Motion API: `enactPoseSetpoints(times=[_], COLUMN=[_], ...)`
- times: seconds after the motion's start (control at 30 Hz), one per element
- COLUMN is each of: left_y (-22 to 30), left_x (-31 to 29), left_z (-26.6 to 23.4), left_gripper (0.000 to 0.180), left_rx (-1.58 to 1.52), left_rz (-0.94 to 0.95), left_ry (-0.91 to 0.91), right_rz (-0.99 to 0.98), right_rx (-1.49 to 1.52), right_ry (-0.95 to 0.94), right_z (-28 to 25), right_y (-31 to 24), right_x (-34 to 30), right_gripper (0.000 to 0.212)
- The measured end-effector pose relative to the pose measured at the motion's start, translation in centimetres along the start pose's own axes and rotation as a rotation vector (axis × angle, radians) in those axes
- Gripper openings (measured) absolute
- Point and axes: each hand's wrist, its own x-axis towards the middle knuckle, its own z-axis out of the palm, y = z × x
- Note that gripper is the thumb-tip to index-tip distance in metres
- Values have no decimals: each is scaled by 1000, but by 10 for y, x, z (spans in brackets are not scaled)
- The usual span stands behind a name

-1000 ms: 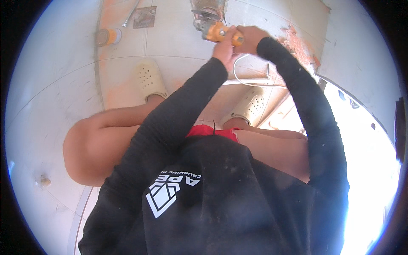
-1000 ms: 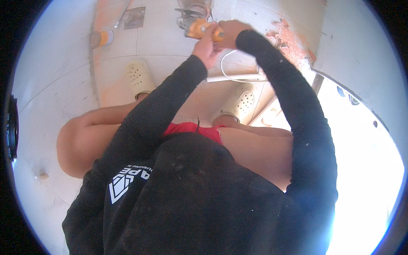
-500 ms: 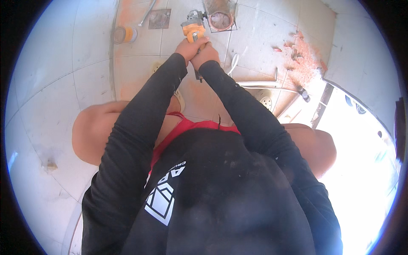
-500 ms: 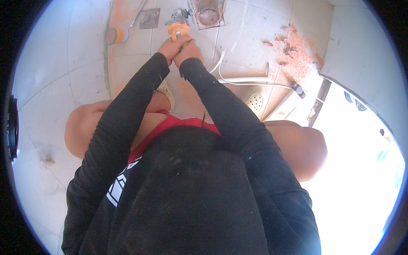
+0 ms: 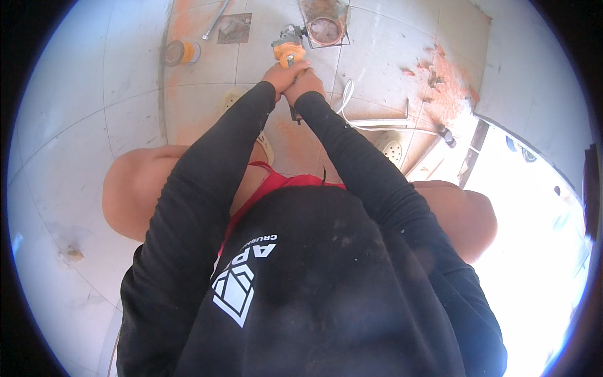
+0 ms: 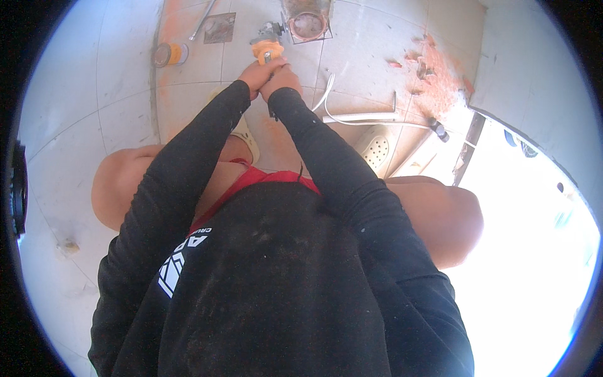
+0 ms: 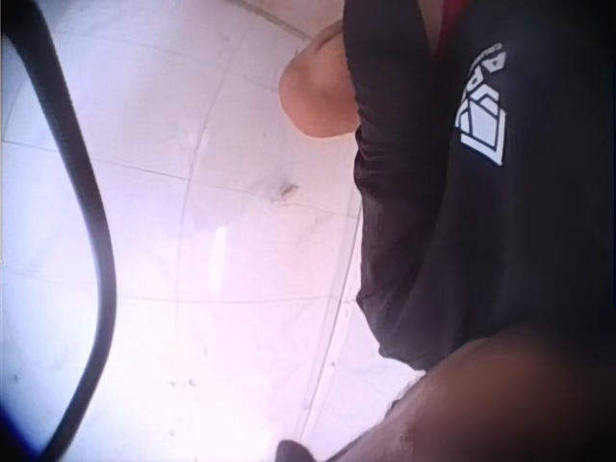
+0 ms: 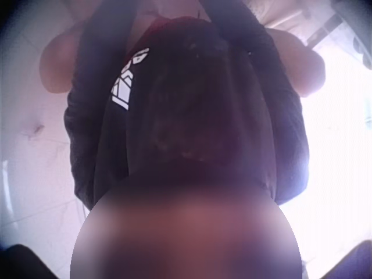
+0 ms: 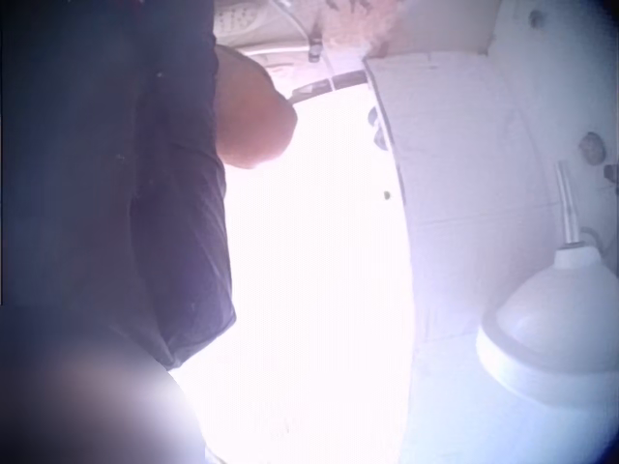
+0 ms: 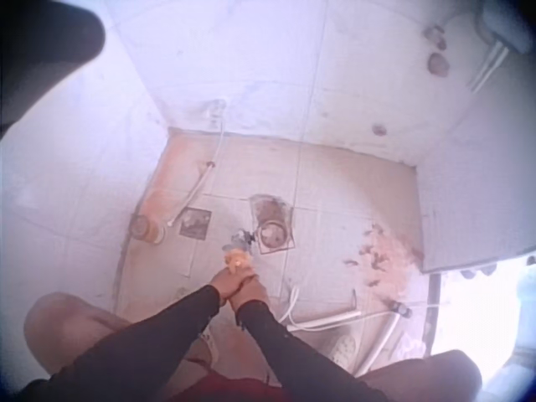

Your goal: The person uses an angle grinder to cut a white PVC pipe on the floor, then hammers the pipe into a floor fitting. They repeatedly tap the pipe with a hammer and adjust its position to seat it into the fitting.

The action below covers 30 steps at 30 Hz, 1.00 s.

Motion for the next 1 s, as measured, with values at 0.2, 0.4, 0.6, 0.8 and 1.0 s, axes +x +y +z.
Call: enactPoseSetpoints(times=[0.2,0.4,0.6,0.8,1.0], left_y=[-8,-11,-9,-6,-5], left_x=[6,10,13,12,11], left_z=[2,1,2,2,1], left_gripper=[55,57,59,61,63], left_rx=[3,13,47,35,34], left_rz=[-41,-76,-71,-94,-98], left_ry=[-26,-25,-27,-27,-24], right_rz=[-8,-45,-35,-24,-49], right_rx=[-44,-59,-67,-84,-125], right_ry=[-15,-32,-13,-26,-42], right_z=[0,9,15,10,7], right_y=[6,16,19,14,8], right_x=[3,12,18,16,14], right_gripper=[70,69,70,60,62])
